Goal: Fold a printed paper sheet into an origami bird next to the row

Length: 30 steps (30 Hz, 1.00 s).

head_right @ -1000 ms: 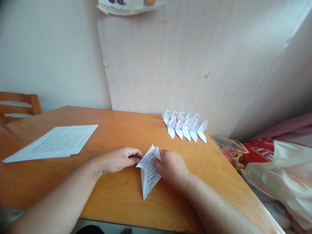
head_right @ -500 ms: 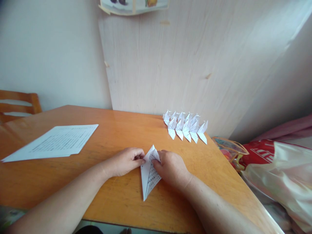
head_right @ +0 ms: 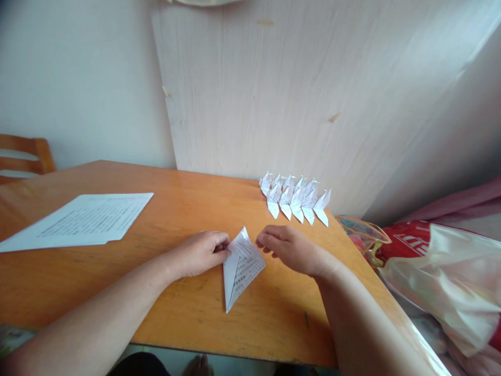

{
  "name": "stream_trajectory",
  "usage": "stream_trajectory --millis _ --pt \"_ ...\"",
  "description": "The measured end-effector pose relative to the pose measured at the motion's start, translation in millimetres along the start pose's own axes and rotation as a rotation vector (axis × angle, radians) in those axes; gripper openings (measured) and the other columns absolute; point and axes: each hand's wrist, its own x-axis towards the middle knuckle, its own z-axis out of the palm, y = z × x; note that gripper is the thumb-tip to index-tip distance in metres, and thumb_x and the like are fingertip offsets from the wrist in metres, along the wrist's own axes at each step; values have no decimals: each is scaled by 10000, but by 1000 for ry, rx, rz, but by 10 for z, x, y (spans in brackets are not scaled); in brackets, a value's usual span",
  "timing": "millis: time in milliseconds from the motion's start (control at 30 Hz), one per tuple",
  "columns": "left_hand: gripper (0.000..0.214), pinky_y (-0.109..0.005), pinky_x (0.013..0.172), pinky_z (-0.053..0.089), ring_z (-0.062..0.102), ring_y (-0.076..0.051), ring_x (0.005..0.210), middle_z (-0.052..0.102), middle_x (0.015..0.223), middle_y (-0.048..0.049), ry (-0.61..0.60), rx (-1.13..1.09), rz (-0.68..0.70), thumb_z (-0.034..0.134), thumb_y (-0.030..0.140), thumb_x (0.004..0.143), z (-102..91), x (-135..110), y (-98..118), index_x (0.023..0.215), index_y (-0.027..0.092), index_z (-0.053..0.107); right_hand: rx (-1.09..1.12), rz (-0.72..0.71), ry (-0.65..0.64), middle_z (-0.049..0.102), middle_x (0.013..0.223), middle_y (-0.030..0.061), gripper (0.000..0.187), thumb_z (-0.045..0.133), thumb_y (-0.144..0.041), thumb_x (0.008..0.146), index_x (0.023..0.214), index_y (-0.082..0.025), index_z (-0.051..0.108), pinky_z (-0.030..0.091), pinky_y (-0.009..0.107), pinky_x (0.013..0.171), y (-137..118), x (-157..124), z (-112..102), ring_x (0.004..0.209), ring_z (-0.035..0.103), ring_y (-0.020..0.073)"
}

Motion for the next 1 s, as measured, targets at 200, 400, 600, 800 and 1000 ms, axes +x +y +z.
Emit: stream_trajectory --millis 200,400,600,800,1000 --pt "124 -264 578 334 571 -163 683 672 768 -19 17 33 3 571 309 818 -2 -1 22 757 206 603 -224 94 -188 670 736 20 195 497 -221 848 734 -177 649 463 257 657 114 15 -68 698 608 154" --pt "162 -269 569 323 569 -162 666 663 751 -19 27 54 -1 567 344 827 -9 -7 41 750 206 597 -164 37 -353 646 724 2 170 487 -170 838 773 -178 644 455 241 641 51 11 -2 691 599 147" --pt "247 -283 560 294 550 -166 636 653 740 -27 25 55 -11 574 430 840 -8 -8 48 733 207 575 -124 20 -321 628 721 0 212 460 -198 889 858 -180 669 456 236 643 14 3 40 691 584 141" --pt "263 -289 571 281 548 -171 636 641 729 -24 16 82 -12 582 443 844 13 5 32 726 209 554 -140 -18 -313 600 681 -18 211 456 -211 901 834 -186 654 452 227 629 10 45 110 659 552 126" --pt "227 -294 594 305 570 -182 664 654 745 -17 23 136 -19 597 427 842 8 9 60 764 219 550 -227 -23 -202 614 724 -9 202 471 -219 900 802 -178 642 430 241 641 83 105 188 692 556 134"
